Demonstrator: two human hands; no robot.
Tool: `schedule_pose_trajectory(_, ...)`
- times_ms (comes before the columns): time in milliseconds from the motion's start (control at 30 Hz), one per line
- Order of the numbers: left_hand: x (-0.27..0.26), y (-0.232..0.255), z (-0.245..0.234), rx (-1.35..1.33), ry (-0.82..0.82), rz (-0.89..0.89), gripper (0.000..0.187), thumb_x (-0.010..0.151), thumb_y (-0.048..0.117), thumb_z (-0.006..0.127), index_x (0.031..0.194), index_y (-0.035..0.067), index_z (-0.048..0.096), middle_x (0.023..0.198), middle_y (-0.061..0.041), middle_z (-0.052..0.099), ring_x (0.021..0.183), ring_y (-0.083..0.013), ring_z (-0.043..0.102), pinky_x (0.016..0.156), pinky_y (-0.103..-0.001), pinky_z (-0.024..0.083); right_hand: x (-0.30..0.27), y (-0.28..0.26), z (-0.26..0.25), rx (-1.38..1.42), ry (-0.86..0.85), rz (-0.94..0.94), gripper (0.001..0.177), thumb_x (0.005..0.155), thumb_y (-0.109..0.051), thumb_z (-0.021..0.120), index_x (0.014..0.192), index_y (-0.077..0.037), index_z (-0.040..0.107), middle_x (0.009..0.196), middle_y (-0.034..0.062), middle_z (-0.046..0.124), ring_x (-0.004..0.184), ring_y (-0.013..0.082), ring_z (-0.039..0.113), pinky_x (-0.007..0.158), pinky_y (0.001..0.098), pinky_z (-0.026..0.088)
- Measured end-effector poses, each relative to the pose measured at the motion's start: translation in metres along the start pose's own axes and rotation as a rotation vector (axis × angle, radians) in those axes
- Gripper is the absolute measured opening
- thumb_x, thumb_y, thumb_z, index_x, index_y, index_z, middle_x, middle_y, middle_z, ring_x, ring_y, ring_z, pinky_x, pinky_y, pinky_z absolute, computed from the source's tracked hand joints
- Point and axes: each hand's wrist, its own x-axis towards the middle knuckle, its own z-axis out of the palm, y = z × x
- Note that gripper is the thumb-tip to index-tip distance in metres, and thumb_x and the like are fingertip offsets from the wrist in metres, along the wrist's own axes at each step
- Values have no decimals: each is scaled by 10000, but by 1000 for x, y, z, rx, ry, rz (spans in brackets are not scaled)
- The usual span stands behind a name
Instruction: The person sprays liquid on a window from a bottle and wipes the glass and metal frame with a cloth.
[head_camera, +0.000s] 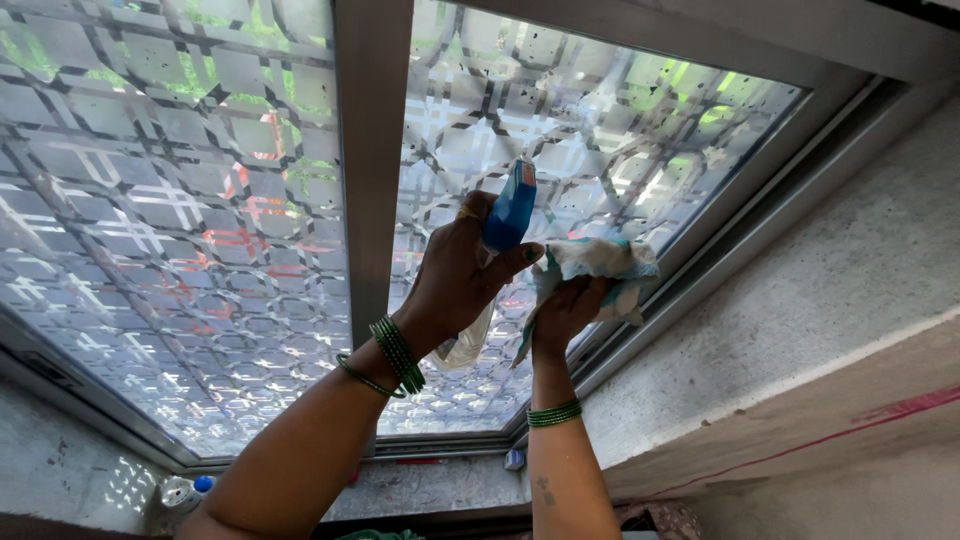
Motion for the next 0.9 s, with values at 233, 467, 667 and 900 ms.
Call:
schedule_pose_trajectory(233, -13, 9, -25, 48, -29, -35, 431, 909, 350, 768, 1028, -1, 546, 754, -127, 623, 634, -255, 674, 599, -377, 506, -10, -48, 43, -232, -100, -374, 459, 1116, -230, 448, 1438, 96, 435, 1425, 313, 501, 1338, 419, 489, 1188, 527, 337)
schedule_pose_trajectory(467, -29, 26, -59, -151, 28, 102, 418, 955, 318, 754, 1161, 13, 554, 1064, -137, 661, 863, -222, 695, 730, -336, 545, -5, -113, 112, -376, -305, -679, 507, 1138, -304, 413, 1489, 61, 417, 1451, 281, 524, 1362, 411, 509, 1218, 528, 337)
schedule_pose_trajectory(667, -46, 36, -89, -64, -24, -47, 563, 891, 291, 800, 1314, 17, 550, 962, -112, 676, 774, -214, 647, 710, -349, 537, 34, -125, 136, -569, -349, -864, 537, 1167, -347, 376, 1537, 42, 389, 1495, 272, 514, 1384, 421, 512, 1228, 528, 334)
schedule_pose_trajectory(900, -63, 26, -94, -54, -59, -103, 613, 843, 300, 850, 1305, 54, 531, 968, -101, 678, 826, -223, 650, 759, -350, 548, 139, -96, 84, -791, -244, -944, 573, 1200, -397, 333, 1593, 20, 357, 1546, 262, 502, 1410, 434, 516, 1240, 527, 331)
